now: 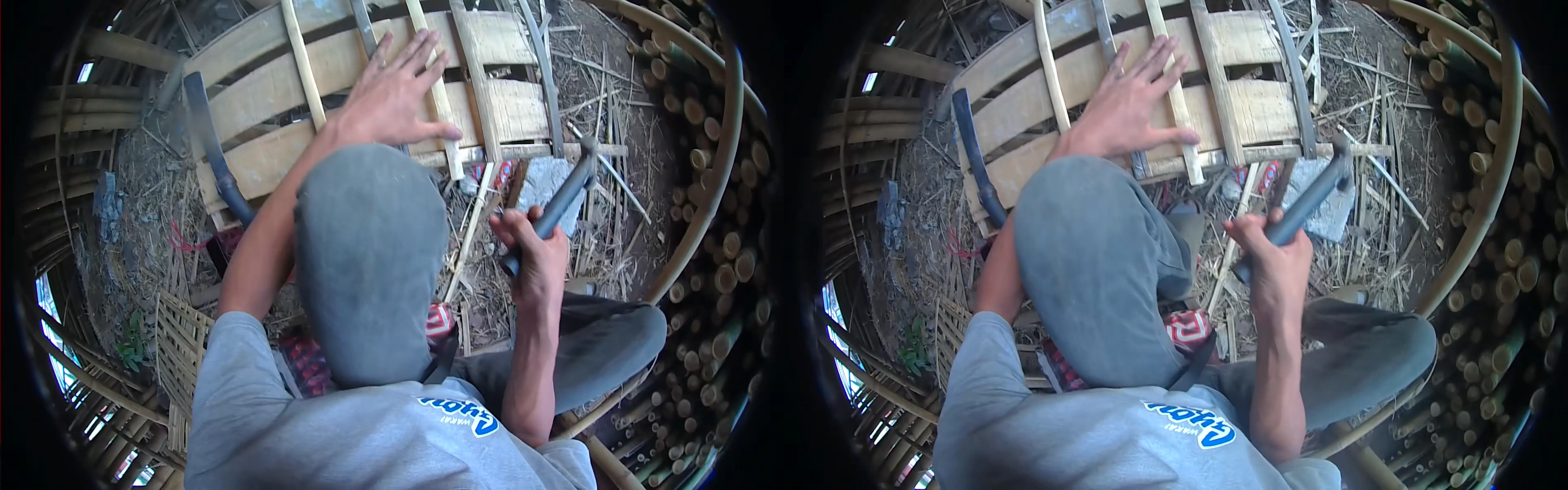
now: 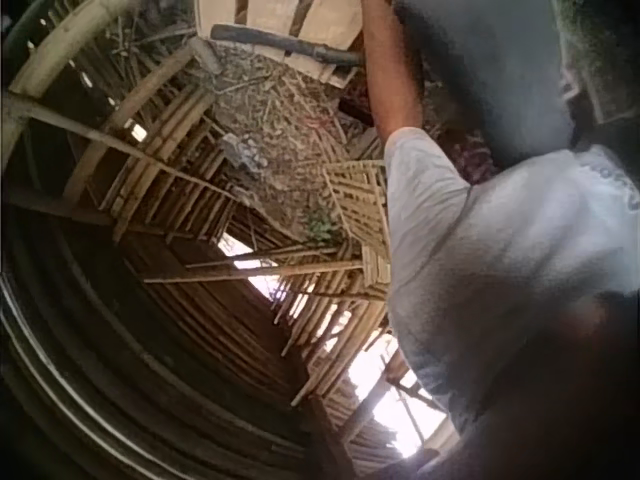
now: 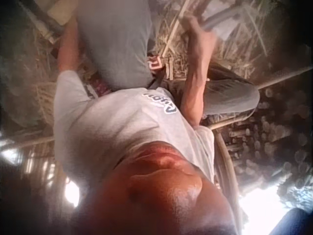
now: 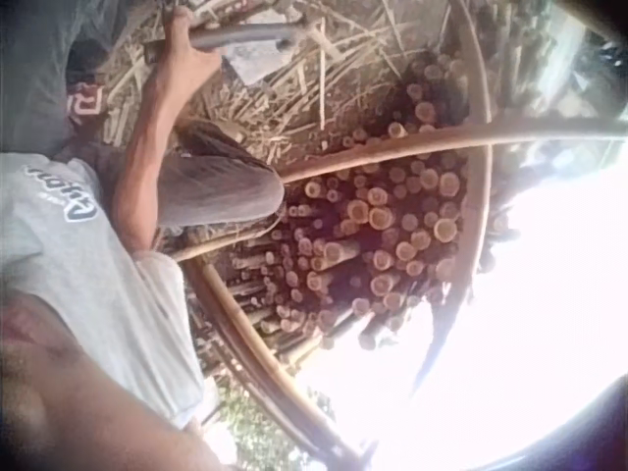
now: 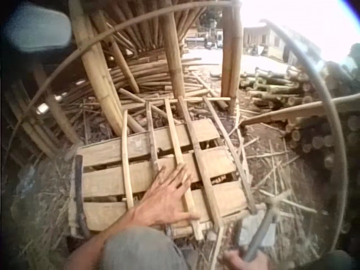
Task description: The person uses a machete to shave and refine narrow bamboo strips. They then assemble the strips into a frame by positioning them and hammering small nails to secure them.
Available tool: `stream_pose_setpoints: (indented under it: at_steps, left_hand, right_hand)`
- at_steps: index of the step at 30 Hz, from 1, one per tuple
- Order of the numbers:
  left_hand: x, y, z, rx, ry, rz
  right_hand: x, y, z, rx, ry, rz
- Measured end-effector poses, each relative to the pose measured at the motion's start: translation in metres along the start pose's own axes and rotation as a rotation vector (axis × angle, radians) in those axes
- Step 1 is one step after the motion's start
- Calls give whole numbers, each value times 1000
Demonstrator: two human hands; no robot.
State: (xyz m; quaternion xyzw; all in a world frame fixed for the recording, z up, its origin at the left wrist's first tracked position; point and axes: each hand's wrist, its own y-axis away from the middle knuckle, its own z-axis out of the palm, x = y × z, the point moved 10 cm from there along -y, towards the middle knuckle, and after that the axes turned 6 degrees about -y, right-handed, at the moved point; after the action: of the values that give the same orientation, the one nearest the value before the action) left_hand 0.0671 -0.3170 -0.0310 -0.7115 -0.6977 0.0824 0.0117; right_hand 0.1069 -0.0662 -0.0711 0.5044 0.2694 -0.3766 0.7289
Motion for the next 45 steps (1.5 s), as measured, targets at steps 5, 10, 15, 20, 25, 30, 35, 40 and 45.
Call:
stream_pose_setpoints:
  at_steps: [5,10,15,20,25,30,35,40,45]
  left_hand:
    - [-1,-10,5,-44,14,3]
    - [-3,-11,9,-17,81,9]
    - [-9,-9,10,4,132,-14]
    - [-14,-12,10,-12,171,-17]
    - [-15,-13,-5,75,169,94]
    - [-15,-19,4,-74,202,91]
    - [-10,-20,2,-67,267,96]
    - [-8,-10,-11,164,439,64]
    - [12,8,-9,276,325,77]
  right_hand:
    - [-10,-14,27,34,322,-164]
    - [-3,-31,44,34,345,-236]
    - [4,-32,56,-31,414,-208]
    - [2,-34,58,-20,439,-266]
    - [1,-33,62,-11,484,-171]
    - [-3,-37,59,4,509,-220]
    - [-14,-46,62,35,693,-256]
    - [-14,-48,69,8,789,-208]
    - [-23,-46,78,22,868,-161]
